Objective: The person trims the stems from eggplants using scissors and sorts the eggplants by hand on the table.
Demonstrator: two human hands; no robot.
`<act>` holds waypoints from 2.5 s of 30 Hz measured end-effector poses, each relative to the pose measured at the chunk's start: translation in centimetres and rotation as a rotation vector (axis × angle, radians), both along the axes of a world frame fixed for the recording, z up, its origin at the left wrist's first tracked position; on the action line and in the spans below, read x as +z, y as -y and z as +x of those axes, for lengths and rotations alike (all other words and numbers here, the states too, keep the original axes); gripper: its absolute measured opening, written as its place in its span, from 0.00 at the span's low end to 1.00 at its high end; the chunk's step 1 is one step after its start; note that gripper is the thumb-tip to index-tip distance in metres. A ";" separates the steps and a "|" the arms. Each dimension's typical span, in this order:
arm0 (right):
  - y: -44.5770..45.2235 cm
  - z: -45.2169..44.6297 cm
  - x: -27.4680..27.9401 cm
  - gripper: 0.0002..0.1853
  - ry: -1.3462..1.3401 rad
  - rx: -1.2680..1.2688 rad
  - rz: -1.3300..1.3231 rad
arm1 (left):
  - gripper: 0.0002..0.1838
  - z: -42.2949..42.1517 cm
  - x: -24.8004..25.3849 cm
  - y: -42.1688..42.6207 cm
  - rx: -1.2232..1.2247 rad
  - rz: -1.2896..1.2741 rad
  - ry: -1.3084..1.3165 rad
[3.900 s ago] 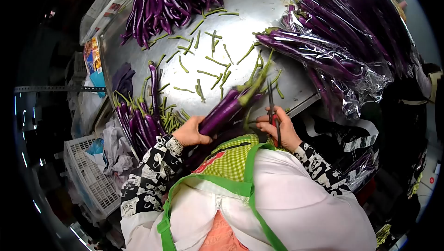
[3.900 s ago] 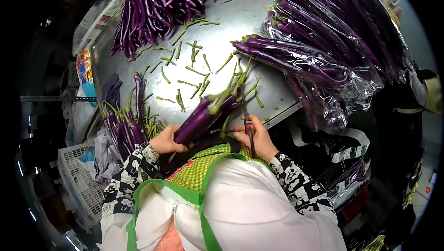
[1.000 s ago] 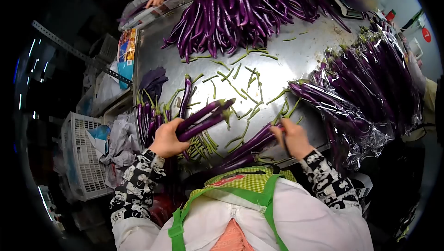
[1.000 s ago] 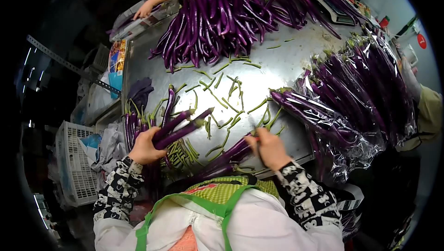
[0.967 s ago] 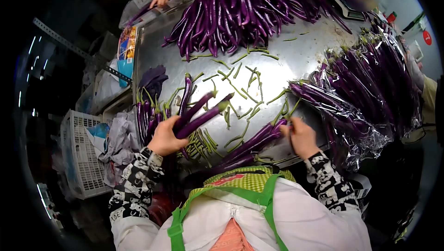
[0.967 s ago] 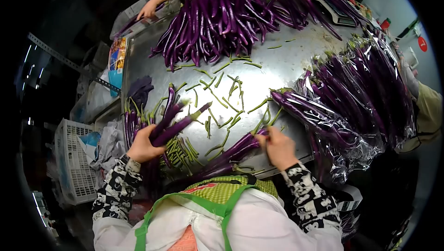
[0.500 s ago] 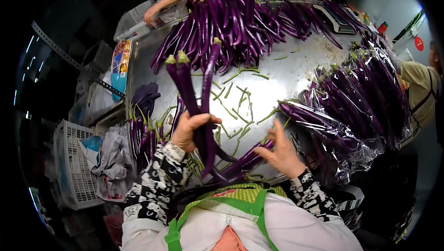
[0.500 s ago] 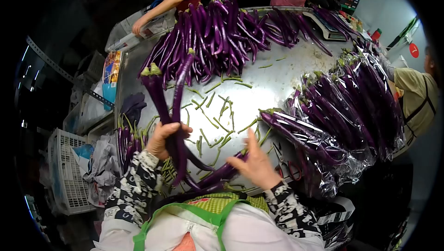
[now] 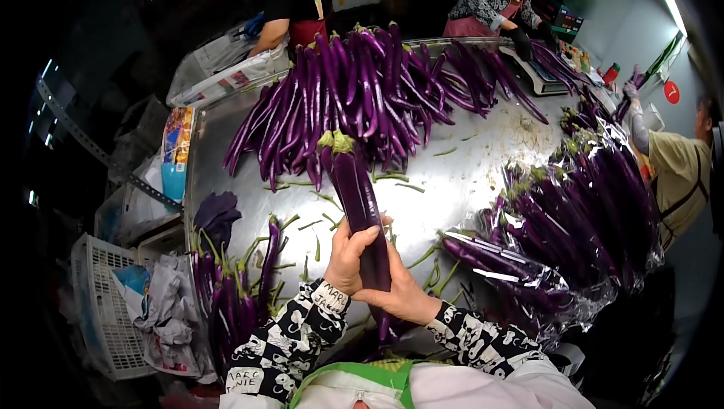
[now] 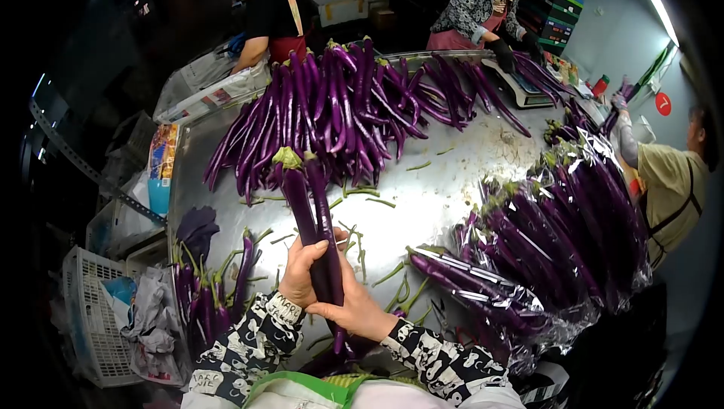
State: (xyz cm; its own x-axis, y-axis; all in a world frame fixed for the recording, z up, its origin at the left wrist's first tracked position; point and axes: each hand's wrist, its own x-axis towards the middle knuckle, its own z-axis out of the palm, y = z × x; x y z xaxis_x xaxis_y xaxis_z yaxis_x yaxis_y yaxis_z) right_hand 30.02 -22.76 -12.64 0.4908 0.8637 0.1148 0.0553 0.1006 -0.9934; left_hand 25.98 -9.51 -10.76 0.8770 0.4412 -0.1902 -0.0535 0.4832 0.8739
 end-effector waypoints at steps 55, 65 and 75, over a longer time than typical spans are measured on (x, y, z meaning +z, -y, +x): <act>-7.5 30.2 -9.1 0.12 0.586 -0.759 -0.798 | 0.43 21.6 -7.5 -11.4 -0.118 2.188 0.139; -13.4 21.3 -17.4 0.37 1.029 -0.372 -0.464 | 0.24 7.9 -13.0 -9.9 -0.118 1.578 -0.086; -6.6 32.2 -7.7 0.11 1.058 -0.007 -1.256 | 0.12 7.4 -13.6 -14.0 0.075 1.589 0.069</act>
State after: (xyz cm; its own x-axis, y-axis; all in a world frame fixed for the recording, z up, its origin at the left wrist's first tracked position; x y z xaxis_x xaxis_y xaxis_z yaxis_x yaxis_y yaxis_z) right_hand 62.21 -16.11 -20.30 0.6588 0.6673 -0.3474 0.7190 -0.6943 0.0299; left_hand 33.37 4.52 -24.39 0.8323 0.1839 0.5230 -0.0937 -0.8831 0.4596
